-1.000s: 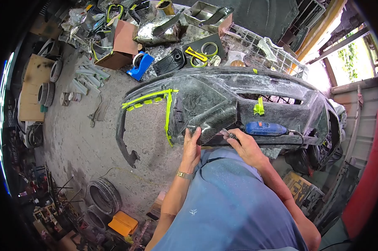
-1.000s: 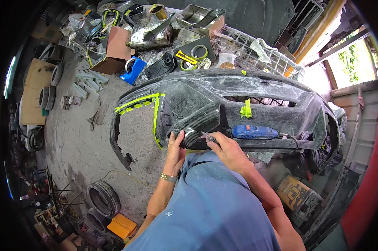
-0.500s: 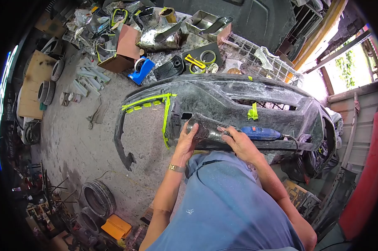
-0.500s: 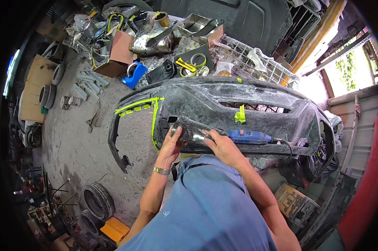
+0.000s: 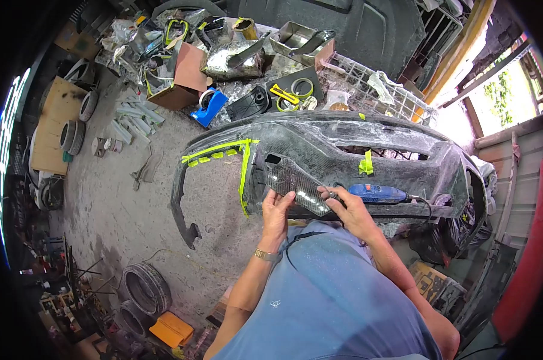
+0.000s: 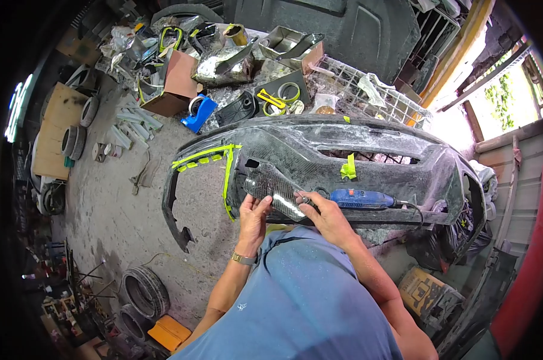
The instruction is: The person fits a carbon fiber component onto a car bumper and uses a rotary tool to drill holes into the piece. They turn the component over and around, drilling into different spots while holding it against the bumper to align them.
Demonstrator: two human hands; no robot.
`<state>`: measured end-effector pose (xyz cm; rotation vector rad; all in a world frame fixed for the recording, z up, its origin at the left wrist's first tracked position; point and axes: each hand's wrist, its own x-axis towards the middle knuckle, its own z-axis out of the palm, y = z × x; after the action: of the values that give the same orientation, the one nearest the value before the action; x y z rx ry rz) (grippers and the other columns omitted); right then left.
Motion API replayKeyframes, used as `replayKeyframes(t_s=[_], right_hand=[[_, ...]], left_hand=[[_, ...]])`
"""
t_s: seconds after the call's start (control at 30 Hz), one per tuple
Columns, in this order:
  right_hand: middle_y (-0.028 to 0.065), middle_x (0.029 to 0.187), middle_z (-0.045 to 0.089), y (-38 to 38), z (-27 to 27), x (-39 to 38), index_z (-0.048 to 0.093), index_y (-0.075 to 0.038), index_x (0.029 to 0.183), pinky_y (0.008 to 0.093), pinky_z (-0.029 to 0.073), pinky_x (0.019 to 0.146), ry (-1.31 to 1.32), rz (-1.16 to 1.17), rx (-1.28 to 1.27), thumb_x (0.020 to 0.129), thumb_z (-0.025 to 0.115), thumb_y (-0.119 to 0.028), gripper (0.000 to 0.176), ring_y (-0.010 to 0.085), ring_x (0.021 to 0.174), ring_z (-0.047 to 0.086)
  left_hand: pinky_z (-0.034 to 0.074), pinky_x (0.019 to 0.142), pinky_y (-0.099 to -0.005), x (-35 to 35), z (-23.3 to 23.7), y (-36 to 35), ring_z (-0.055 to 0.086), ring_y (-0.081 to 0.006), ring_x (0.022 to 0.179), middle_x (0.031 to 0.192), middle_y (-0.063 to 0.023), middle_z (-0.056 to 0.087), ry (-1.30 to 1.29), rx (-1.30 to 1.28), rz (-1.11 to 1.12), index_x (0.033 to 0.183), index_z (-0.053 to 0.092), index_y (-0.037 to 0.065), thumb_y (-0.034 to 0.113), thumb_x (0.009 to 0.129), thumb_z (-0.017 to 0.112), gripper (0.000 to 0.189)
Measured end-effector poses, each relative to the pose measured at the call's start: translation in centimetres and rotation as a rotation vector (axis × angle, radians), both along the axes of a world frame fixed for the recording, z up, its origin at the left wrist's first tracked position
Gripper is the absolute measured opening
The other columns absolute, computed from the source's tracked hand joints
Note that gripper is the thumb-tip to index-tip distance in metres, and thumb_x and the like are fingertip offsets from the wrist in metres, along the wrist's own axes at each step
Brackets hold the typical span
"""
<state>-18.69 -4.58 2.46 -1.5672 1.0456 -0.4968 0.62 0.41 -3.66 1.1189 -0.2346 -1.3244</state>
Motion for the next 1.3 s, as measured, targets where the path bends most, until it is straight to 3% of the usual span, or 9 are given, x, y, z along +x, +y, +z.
replayKeyframes(t_s=[0.2,0.33,0.63,0.73,0.87,1.0,1.07,1.17,1.3], right_hand=[[0.0161,0.111,0.066,-0.1,1.7,-0.5,0.054,0.0,0.125,0.0327,0.048,0.089,-0.131,0.009,-0.091,0.096,0.055,-0.017,0.033,0.0251,0.104,0.064],[0.0122,0.116,0.064,0.5,1.6,-0.2,0.054,-0.003,0.126,0.033,0.045,0.092,-0.085,0.079,0.011,0.098,0.051,-0.015,0.031,0.0223,0.105,0.062],[0.0171,0.132,0.055,1.4,-2.5,0.6,0.047,-0.003,0.129,0.0426,0.046,0.091,-0.043,0.157,-0.023,0.098,0.051,-0.019,0.035,0.0369,0.114,0.058],[0.014,0.131,0.057,1.4,-1.8,0.6,0.046,-0.004,0.133,0.0373,0.048,0.089,-0.066,0.126,-0.08,0.096,0.052,-0.011,0.038,0.0279,0.102,0.064],[0.0114,0.135,0.055,0.5,0.3,0.6,0.046,-0.003,0.129,0.0375,0.048,0.088,0.003,0.161,0.085,0.096,0.054,-0.01,0.035,0.0276,0.097,0.064],[0.0096,0.124,0.061,0.5,0.5,1.0,0.049,-0.004,0.124,0.0358,0.048,0.082,0.035,0.223,0.055,0.096,0.053,-0.011,0.029,0.0253,0.091,0.063],[0.0169,0.104,0.063,0.5,-0.9,1.3,0.048,-0.008,0.133,0.0408,0.047,0.073,-0.143,0.1,-0.195,0.098,0.053,-0.021,0.038,0.0316,0.077,0.064],[0.0153,0.099,0.064,-1.1,2.4,1.6,0.048,-0.008,0.134,0.0377,0.047,0.072,0.0,0.113,0.05,0.098,0.052,-0.021,0.038,0.0282,0.073,0.06],[0.0147,0.094,0.065,-2.0,0.5,2.1,0.048,-0.008,0.135,0.0355,0.046,0.071,-0.026,0.121,0.022,0.098,0.052,-0.021,0.039,0.0248,0.071,0.055]], left_hand=[[0.047,0.073,-0.0218,1.4,1.5,-0.6,0.058,-0.0065,0.08,0.095,-0.0001,0.063,0.008,-0.153,-0.125,0.118,0.053,0.006,0.002,0.086,0.068,0.035],[0.045,0.068,-0.0204,1.8,-1.3,-0.9,0.058,-0.0056,0.077,0.088,0.0033,0.063,0.121,-0.136,-0.098,0.107,0.055,0.012,0.006,0.089,0.067,0.022],[0.046,0.065,-0.0224,0.2,-0.8,-0.1,0.058,-0.0044,0.072,0.085,0.0045,0.064,0.251,0.051,0.052,0.095,0.058,0.014,0.011,0.09,0.066,0.01],[0.046,0.065,-0.0219,0.6,-0.4,-0.1,0.057,-0.0042,0.073,0.086,0.0044,0.063,0.216,-0.005,0.056,0.095,0.058,0.013,0.01,0.089,0.067,0.012],[0.045,0.065,-0.0215,0.7,0.6,-0.4,0.057,-0.0048,0.074,0.086,0.0042,0.061,0.112,0.001,0.005,0.098,0.058,0.012,0.009,0.088,0.067,0.013],[0.046,0.063,-0.0215,0.6,1.6,-0.6,0.057,-0.0057,0.076,0.087,0.0029,0.061,0.044,0.06,0.037,0.106,0.059,0.006,0.008,0.087,0.069,0.021],[0.048,0.063,-0.0216,0.7,1.6,-0.6,0.058,-0.0065,0.077,0.089,0.0016,0.062,0.028,0.056,0.037,0.106,0.06,0.003,0.007,0.087,0.069,0.022],[0.05,0.066,-0.0215,0.8,2.3,-0.5,0.06,-0.0072,0.079,0.092,0.0004,0.064,-0.008,0.011,-0.022,0.108,0.063,0.002,0.007,0.087,0.069,0.022],[0.051,0.067,-0.0225,0.0,3.6,-0.5,0.061,-0.0071,0.077,0.089,0.0021,0.064,-0.167,0.001,-0.045,0.104,0.066,0.005,0.006,0.086,0.069,0.018]])
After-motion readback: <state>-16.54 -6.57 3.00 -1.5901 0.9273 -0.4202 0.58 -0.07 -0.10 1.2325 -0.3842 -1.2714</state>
